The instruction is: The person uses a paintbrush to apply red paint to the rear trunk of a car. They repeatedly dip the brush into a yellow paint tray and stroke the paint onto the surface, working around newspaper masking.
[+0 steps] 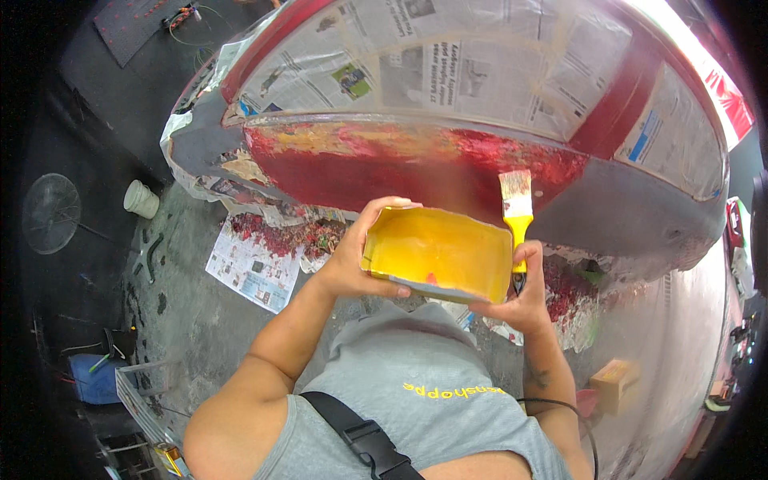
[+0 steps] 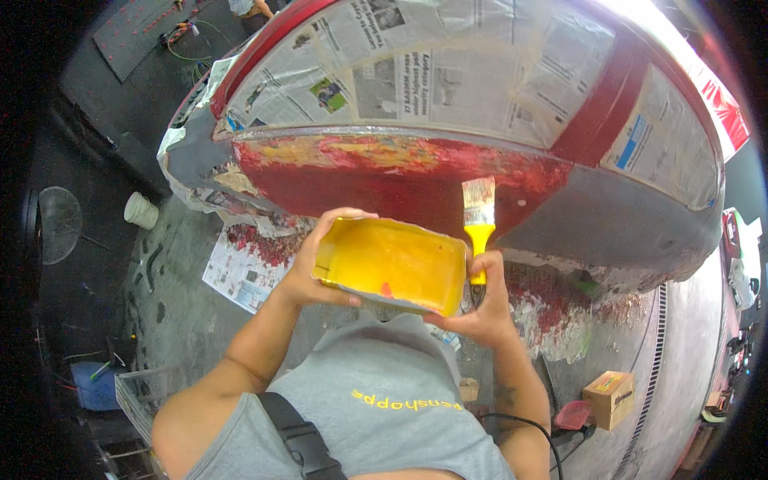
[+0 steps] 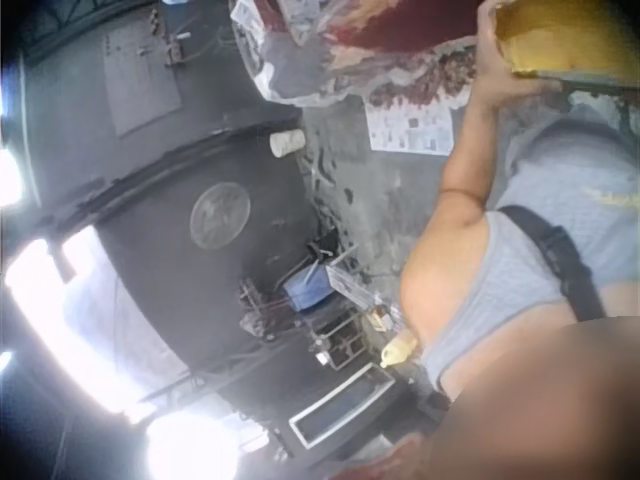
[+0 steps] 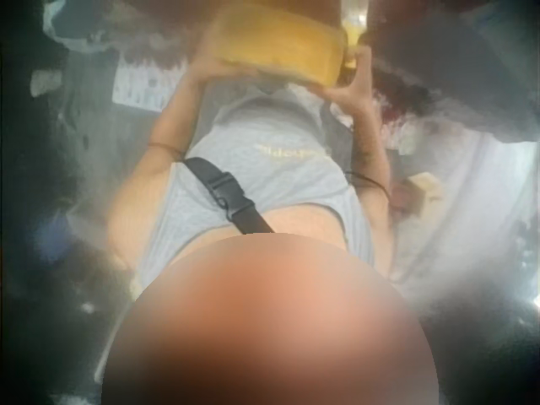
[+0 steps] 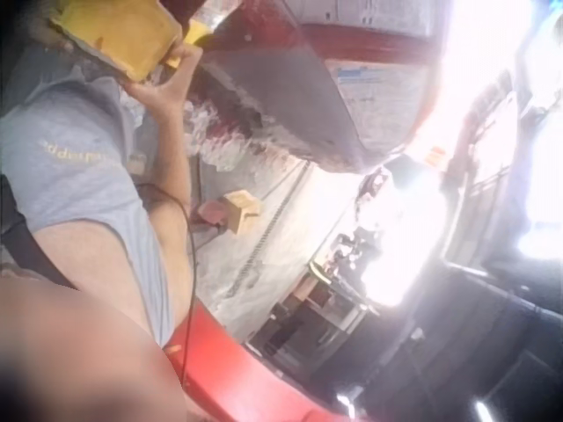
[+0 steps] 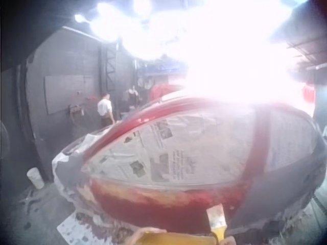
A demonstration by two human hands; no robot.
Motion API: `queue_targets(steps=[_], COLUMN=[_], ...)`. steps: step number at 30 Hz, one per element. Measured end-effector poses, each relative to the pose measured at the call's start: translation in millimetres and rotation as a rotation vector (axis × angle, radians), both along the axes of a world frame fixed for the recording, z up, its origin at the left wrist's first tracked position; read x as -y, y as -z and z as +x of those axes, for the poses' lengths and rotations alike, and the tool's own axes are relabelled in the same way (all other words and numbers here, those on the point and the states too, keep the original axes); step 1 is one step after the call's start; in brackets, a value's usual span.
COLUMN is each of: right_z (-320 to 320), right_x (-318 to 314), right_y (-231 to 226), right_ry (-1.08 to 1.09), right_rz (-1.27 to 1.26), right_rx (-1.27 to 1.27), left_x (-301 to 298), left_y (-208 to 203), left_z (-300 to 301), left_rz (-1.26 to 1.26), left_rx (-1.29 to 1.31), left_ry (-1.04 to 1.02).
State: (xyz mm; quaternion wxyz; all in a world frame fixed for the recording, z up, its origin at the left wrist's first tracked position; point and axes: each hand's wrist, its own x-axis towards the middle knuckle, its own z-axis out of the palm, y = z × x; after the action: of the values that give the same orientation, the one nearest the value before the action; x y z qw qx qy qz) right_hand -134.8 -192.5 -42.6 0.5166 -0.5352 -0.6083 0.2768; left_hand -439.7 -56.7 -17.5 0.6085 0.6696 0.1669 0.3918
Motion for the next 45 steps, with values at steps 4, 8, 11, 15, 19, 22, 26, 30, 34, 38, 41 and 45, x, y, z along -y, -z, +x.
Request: queue_targets(steps=[4, 8, 11, 15, 19, 22, 26, 30, 34, 38, 41, 45], right_z=[-30.5, -54.9, -71.6, -86.7, -88.7, -82.9, -68.8, -51.6, -36.4, -28.2, -24.7, -18.1], right_x=[-7.6, -12.2, -14.6, -11.0, -1.6, 2.1, 5.2, 9.9, 13.5, 11.9, 7.7, 4.3], right_y=[-2.3, -5.1, 0.2, 13.4, 21.4, 22.6, 21.1, 20.7, 20.0, 16.0, 12.3, 9.4], right_ry=[-0.052, -0.028, -0.047, -0.009, 0.045, 0.022, -0.069, -0.119, -0.111, -0.092, -0.104, -0.112], right_rz=[0.026, 0.082, 0.13, 0.125, 0.103, 0.108, 0.08, 0.072, 0.011, -0.026, -0.039, -0.051], right_rx=[0.022, 0.069, 0.052, 0.088, 0.046, 0.034, -0.092, -0.086, -0.051, -0.073, -0.15, -0.151], left_x=[-16.6, -28.5, -29.9, -38.4, -23.6, -16.9, -7.1, -7.4, -2.5, 0.4, 0.5, 0.5], left_y=[-3.3, -2.0, -0.1, 4.6, 12.7, 19.0, 37.0, 46.2, 39.4, 27.7, 23.1, 21.3], left_z=[-34.1, -55.9, -71.5, -83.6, -84.3, -77.3, -57.5, -51.2, -35.0, -22.7, -22.6, -27.3], left_rz=[0.068, 0.009, -0.072, -0.109, -0.622, -0.902, -1.095, -1.189, -1.11, -1.042, -1.072, -1.0], left_rx=[-0.069, -0.128, -0.142, -0.14, 0.201, 0.225, 0.285, 0.193, 0.167, 0.126, 0.148, 0.205], left_ry=[0.034, 0.083, 0.132, 0.231, 0.31, 0.282, 0.404, 0.423, 0.377, 0.296, 0.322, 0.394])
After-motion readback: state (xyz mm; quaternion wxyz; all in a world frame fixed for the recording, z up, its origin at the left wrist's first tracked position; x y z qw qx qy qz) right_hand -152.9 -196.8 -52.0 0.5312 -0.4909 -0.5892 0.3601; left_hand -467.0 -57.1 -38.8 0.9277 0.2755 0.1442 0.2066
